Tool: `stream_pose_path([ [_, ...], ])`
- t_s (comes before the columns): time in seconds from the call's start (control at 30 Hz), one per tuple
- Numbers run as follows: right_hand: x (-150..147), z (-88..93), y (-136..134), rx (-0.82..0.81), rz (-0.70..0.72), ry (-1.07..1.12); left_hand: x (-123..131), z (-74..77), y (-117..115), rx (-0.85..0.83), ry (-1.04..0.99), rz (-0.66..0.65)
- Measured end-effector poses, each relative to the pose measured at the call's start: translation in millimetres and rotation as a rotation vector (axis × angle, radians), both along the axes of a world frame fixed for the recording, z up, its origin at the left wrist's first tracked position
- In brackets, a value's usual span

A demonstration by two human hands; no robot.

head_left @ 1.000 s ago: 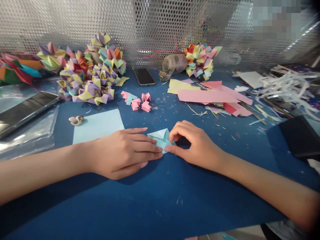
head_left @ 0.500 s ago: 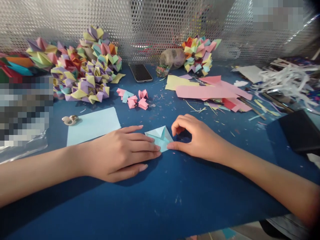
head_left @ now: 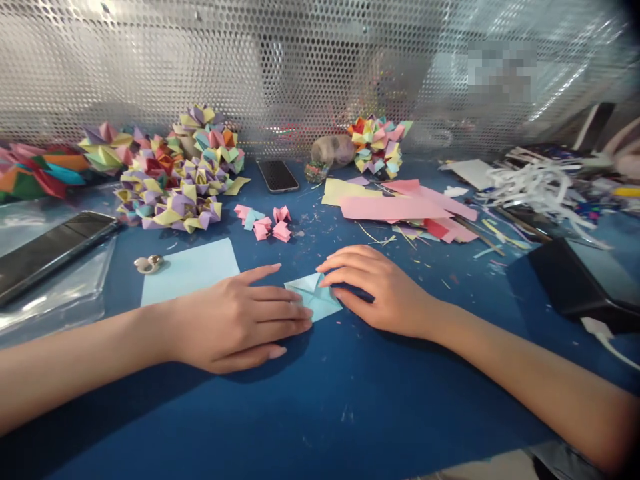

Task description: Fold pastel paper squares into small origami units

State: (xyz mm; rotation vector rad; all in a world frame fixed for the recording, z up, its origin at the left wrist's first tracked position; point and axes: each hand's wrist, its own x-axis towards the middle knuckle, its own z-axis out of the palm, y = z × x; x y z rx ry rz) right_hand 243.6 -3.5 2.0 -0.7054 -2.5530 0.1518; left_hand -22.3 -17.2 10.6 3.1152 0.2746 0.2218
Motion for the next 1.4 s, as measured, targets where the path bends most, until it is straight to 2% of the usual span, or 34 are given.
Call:
stream_pose_path([
  [0.13,2,0.0,2,0.035,-0.047,0.034,-7,2.7,5,0.088,-0.033,-0.014],
  [0.33,0,0.8,0,0.062,-0.027,0.070,-14,4.1,15,0.205,-0.006,0.061],
  [0.6,-10,-5.0,-11,0.137,0.058,0.108,-13,1.3,12,0.172,0.059,0.188],
  [0.77,-12,-3.6,-13,0.073,0.108,0.048,-12,0.5,12,0.155,0.052,0.147],
  [0.93,-11,1.8,-13,-0.083,0.050,-0.002,-7,-0.9,9,0.127,0.035,0.064],
  [1.03,-10,2.1,-13,-0.111,0.017,-0.001,-7,1.3,6,0.135,0.047,0.045],
  [1.2,-10,-1.2,-10,-0.094,-0.022,0.019,-5,2.8,-3,0.150,0.050,0.091],
  [1.4,-12,-3.8,-9,-0.062,-0.054,0.004,1,-4.6,-14,0.248,0.022,0.156],
])
